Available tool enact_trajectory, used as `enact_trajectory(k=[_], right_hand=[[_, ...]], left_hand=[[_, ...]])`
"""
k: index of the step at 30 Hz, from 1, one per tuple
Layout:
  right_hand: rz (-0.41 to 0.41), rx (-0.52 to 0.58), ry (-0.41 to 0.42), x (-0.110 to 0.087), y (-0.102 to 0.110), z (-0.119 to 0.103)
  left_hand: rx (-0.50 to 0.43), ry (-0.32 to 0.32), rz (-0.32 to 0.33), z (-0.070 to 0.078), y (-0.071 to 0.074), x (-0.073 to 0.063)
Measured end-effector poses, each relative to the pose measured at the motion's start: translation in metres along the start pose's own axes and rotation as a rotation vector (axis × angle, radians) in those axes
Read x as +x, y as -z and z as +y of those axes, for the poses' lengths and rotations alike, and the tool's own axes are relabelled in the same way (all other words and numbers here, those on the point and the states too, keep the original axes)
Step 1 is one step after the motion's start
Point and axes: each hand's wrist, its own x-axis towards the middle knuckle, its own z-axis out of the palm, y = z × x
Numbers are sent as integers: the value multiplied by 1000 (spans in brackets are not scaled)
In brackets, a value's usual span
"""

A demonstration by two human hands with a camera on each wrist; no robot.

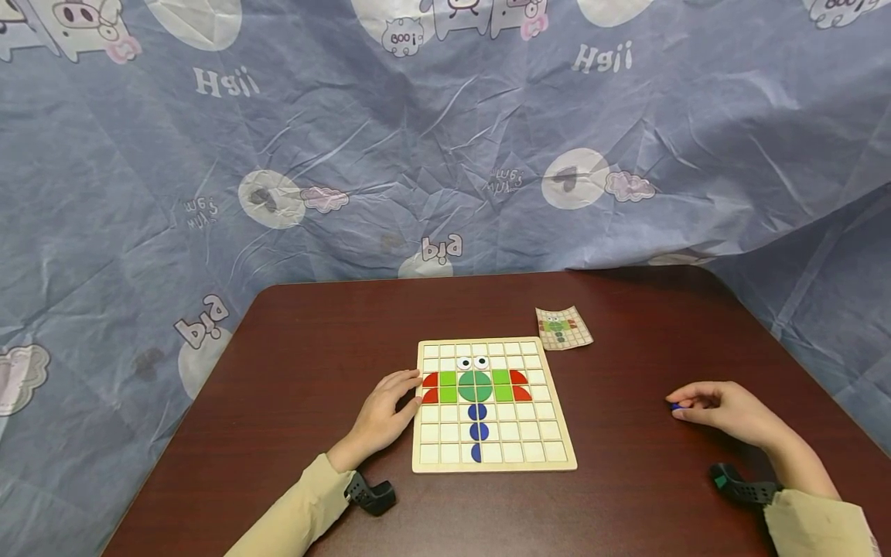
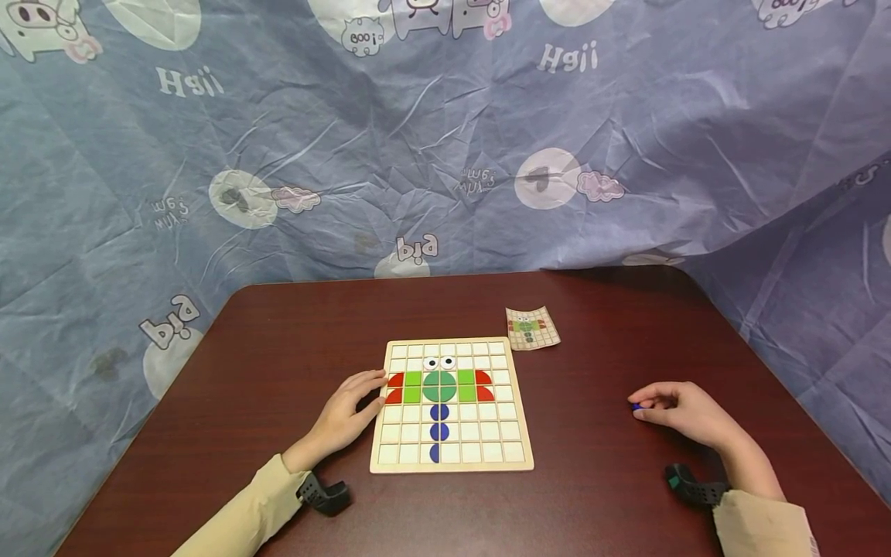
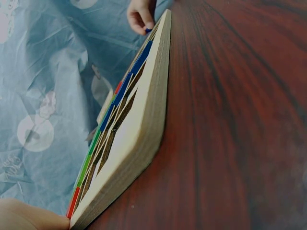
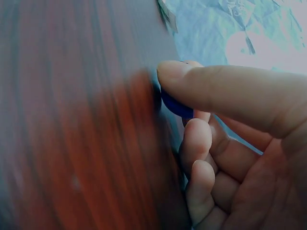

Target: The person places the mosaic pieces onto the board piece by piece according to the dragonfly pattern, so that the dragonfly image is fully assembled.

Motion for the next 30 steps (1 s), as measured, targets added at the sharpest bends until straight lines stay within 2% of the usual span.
enact_trajectory(k=[8, 15, 18, 25, 30], right_hand=[[-7, 1, 21, 9, -7, -13], [74, 6, 159, 21, -24, -25], [101, -22, 184, 27, -29, -33], [54, -56, 174, 35, -39, -51], [-17, 25, 237, 41, -46, -62]], left_hand=[[9, 23, -13, -1, 0, -1], [11, 13, -9, -3, -1, -1], [9, 8, -7, -4, -1, -1], [-2, -8, -3, -3, -2, 0], [-5, -10, -6, -2, -1, 0]])
